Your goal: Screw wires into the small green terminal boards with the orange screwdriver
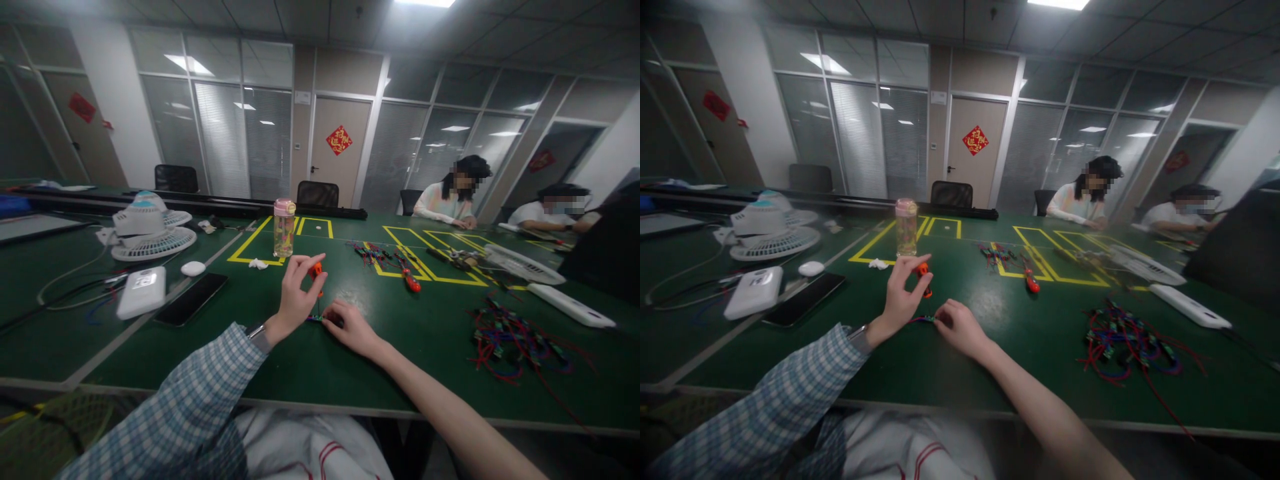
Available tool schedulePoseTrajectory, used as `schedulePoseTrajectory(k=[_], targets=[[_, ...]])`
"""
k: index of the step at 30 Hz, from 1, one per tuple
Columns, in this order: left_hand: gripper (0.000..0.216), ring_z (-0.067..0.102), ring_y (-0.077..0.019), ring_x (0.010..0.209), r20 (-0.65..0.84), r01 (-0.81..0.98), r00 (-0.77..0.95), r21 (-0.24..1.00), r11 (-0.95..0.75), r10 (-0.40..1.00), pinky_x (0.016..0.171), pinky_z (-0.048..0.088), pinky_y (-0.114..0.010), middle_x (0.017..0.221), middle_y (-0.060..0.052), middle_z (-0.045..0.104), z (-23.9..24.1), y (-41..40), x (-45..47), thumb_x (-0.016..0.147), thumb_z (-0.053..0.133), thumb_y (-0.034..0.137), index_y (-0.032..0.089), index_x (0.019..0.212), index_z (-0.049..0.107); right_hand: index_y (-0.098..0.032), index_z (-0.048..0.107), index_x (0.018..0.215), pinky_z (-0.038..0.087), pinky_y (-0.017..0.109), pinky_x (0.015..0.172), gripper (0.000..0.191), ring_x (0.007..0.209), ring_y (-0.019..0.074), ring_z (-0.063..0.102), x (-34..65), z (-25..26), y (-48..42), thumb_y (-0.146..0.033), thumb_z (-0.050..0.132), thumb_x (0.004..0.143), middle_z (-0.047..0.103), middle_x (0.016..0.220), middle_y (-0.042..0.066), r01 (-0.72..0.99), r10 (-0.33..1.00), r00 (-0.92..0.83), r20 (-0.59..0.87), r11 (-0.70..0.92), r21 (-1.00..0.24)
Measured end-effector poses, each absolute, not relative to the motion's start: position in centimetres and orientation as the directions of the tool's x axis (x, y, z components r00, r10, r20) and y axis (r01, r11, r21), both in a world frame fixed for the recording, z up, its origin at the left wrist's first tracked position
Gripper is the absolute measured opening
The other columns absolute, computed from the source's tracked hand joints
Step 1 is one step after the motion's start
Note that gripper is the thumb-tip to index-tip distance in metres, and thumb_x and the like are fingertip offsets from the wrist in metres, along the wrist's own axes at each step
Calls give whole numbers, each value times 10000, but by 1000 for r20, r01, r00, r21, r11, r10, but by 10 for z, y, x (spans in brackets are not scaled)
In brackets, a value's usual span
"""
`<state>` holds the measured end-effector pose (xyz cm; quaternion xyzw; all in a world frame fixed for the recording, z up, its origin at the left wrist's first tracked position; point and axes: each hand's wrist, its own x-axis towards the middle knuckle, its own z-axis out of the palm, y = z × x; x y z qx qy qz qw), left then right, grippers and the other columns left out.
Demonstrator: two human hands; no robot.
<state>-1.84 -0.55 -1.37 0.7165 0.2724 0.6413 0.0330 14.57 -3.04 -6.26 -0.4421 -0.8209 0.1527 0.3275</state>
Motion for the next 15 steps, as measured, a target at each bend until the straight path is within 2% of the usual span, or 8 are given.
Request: schedulePoseTrajectory(k=[3, 7, 9, 12, 15], targets=[[240, 532, -157, 872, 912, 374, 10, 377, -847, 410, 799, 479, -303, 931, -39, 511, -14, -5, -19, 896, 556, 289, 217, 1117, 617, -158, 618, 815, 422, 250, 631, 79, 679, 138, 521, 146, -63, -30, -90, 585, 792, 545, 760, 8, 627, 826, -401, 396, 562, -539], [329, 556, -176, 1014, 885, 264, 74, 427, -865, 460, 889, 466, -331, 1097, -82, 568, -15, -4, -20, 972, 343, 221, 202, 1231, 546, -164, 626, 832, 423, 249, 635, 84, 687, 139, 523, 146, -66, -29, -98, 588, 795, 548, 767, 8, 620, 822, -401, 405, 569, -540], [363, 571, -178, 1027, 872, 209, 102, 451, -868, 478, 897, 467, -335, 1144, -91, 586, -16, -4, -20, 977, 305, 200, 196, 1283, 499, -166, 626, 834, 425, 249, 635, 83, 689, 139, 523, 146, -66, -29, -102, 591, 795, 553, 774, 9, 616, 820, -402, 408, 571, -542], [348, 580, -173, 999, 871, 210, 93, 456, -865, 482, 878, 473, -326, 1109, -84, 599, -16, -4, -20, 971, 345, 205, 202, 1286, 492, -168, 625, 826, 425, 250, 633, 81, 685, 140, 522, 146, -64, -29, -102, 588, 797, 552, 771, 9, 616, 820, -402, 407, 571, -543], [286, 559, -168, 935, 890, 295, 54, 418, -859, 452, 840, 476, -313, 1002, -58, 570, -14, -5, -19, 930, 481, 247, 212, 1203, 558, -167, 623, 819, 423, 250, 631, 84, 679, 139, 520, 146, -63, -31, -95, 585, 795, 542, 760, 7, 619, 820, -402, 408, 571, -539]])
